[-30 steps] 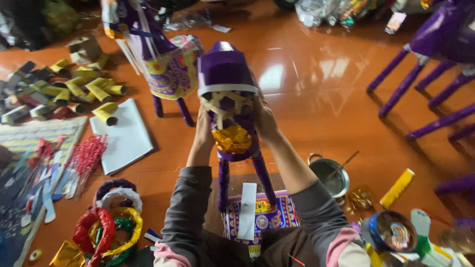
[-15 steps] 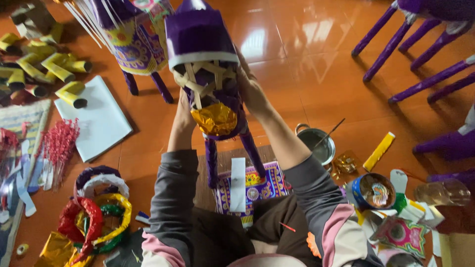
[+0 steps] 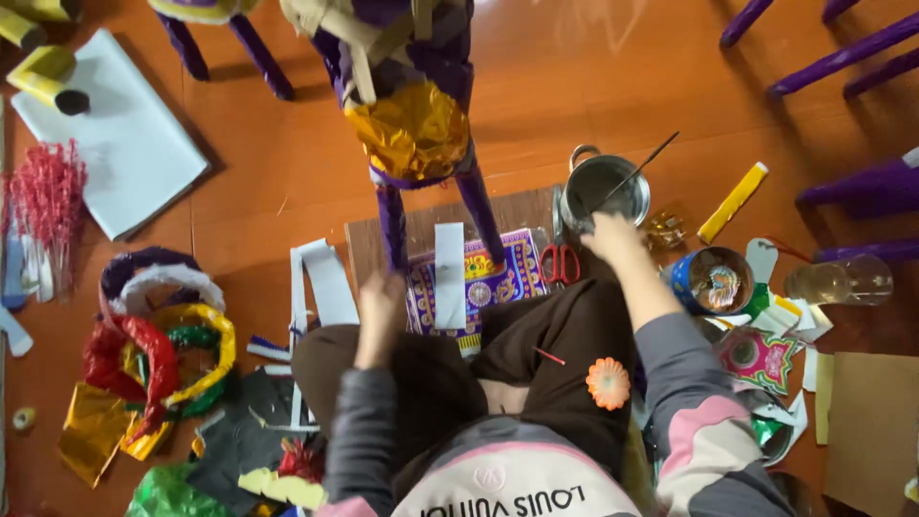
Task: Decorating a purple paper horse figure with colorful paper strips and gold foil
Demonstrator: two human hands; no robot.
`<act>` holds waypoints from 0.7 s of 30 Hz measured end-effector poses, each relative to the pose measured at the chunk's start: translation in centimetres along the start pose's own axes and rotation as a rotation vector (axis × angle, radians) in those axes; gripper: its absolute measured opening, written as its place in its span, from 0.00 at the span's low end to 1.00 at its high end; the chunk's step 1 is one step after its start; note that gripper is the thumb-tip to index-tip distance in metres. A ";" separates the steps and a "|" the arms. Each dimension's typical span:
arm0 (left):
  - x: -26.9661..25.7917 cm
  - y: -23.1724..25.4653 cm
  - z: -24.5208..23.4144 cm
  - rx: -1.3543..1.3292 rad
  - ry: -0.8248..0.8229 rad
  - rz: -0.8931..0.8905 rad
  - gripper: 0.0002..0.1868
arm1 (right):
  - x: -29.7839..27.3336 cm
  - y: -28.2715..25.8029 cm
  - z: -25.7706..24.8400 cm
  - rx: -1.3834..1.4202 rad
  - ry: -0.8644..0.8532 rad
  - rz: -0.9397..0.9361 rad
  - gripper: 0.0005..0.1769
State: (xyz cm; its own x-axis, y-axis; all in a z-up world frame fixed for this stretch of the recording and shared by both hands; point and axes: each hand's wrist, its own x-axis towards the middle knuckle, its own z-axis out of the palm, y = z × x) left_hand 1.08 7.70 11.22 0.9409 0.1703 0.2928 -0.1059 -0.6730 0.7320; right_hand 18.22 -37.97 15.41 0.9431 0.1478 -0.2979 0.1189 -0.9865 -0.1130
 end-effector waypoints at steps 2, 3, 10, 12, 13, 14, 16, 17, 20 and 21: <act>-4.9 -0.3 6.4 -0.010 -0.051 -0.465 0.15 | -0.3 2.6 5.0 -0.057 -0.085 0.319 0.30; -5.7 -0.9 7.9 -0.016 -0.050 -0.442 0.15 | 0.0 3.2 6.3 -0.051 -0.065 0.331 0.30; -6.9 0.8 11.2 0.680 -0.110 -0.351 0.28 | -5.0 -3.6 5.1 0.226 0.046 0.448 0.17; -7.3 1.3 11.5 0.861 -0.057 -0.257 0.21 | -6.9 -6.8 3.8 0.315 0.056 0.488 0.18; -7.4 0.2 12.2 0.869 -0.132 -0.327 0.30 | -7.7 -8.1 2.9 0.542 0.102 0.508 0.20; -7.7 -0.7 12.9 0.875 -0.208 -0.404 0.43 | -8.6 -9.3 2.0 0.763 0.144 0.520 0.27; -7.7 -1.8 13.5 0.797 -0.225 -0.454 0.41 | -12.0 -14.1 -4.4 0.963 0.242 0.549 0.26; -7.7 -2.3 13.8 0.720 -0.241 -0.506 0.40 | -13.7 -16.6 -7.5 1.163 0.338 0.573 0.25; -6.7 -2.8 13.0 0.391 -0.398 -0.763 0.31 | -7.6 -10.3 5.0 1.575 0.224 0.614 0.25; -6.1 -3.1 13.2 0.389 -0.399 -0.773 0.31 | -7.3 -10.2 4.8 1.569 0.216 0.615 0.25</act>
State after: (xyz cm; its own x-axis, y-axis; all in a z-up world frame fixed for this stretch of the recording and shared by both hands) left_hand -0.09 -0.78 -1.01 0.7539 0.4587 -0.4704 0.6381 -0.6817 0.3580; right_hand 8.61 -28.66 14.20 0.7671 -0.3432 -0.5420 -0.5274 0.1436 -0.8374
